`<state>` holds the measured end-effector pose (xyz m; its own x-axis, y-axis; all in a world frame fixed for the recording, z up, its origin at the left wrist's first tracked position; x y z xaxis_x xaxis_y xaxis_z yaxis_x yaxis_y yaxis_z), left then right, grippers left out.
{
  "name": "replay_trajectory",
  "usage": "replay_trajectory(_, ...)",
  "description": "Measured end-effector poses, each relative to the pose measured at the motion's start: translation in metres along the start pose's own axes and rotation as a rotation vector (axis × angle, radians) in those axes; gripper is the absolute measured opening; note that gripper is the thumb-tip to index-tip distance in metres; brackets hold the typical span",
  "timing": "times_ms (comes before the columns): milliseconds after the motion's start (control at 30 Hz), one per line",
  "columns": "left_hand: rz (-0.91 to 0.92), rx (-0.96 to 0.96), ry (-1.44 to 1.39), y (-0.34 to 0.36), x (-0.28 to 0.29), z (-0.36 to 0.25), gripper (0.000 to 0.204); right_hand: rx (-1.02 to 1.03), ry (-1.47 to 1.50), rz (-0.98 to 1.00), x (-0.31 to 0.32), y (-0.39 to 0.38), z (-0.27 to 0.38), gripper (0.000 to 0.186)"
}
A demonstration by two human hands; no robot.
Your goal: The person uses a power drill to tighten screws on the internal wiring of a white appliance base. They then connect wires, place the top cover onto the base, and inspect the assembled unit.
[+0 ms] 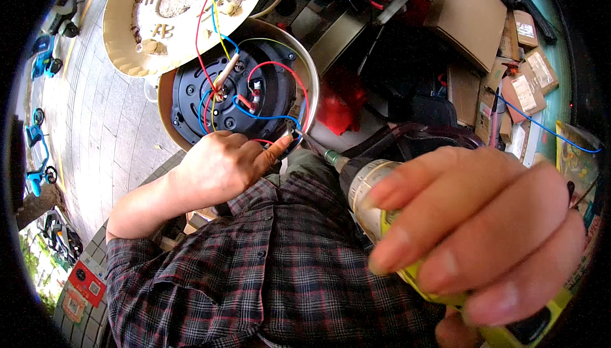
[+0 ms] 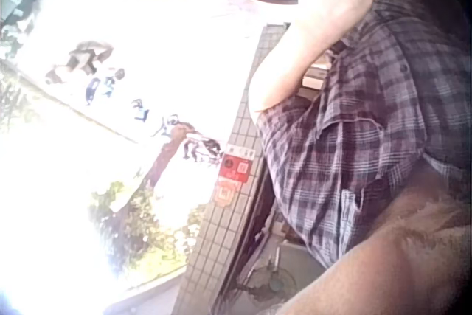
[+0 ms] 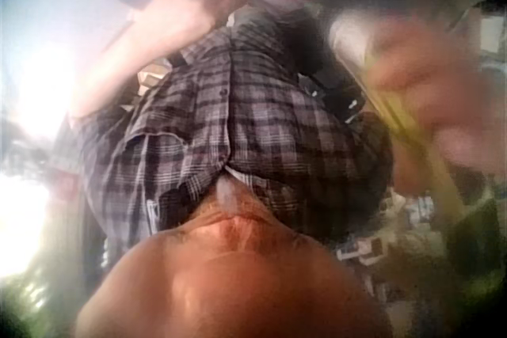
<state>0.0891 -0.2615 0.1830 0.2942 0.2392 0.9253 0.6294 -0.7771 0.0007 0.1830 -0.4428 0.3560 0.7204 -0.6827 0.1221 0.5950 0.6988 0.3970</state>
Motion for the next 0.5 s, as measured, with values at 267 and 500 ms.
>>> replay_trajectory(267,-0.016,-0.002,-0.021,-0.003,0.0,0.001,0.063,0.041,0.016,0.04,-0.009,-0.002,-0.017,0.054)
replay_trajectory(500,-0.014,-0.005,-0.022,-0.004,-0.003,0.001,0.063,0.071,0.042,0.002,-0.02,-0.001,-0.024,0.047)
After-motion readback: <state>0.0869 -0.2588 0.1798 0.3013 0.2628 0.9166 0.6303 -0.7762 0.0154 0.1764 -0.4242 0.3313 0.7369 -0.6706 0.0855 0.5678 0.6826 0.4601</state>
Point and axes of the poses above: each hand's wrist, its own y-axis towards the middle knuckle, its own x-axis out of the back of the hand, z = x × y, the point moved 8 cm from there along y, towards the middle knuckle, and after that the axes turned 6 degrees about -y, right-handed, at the moved point
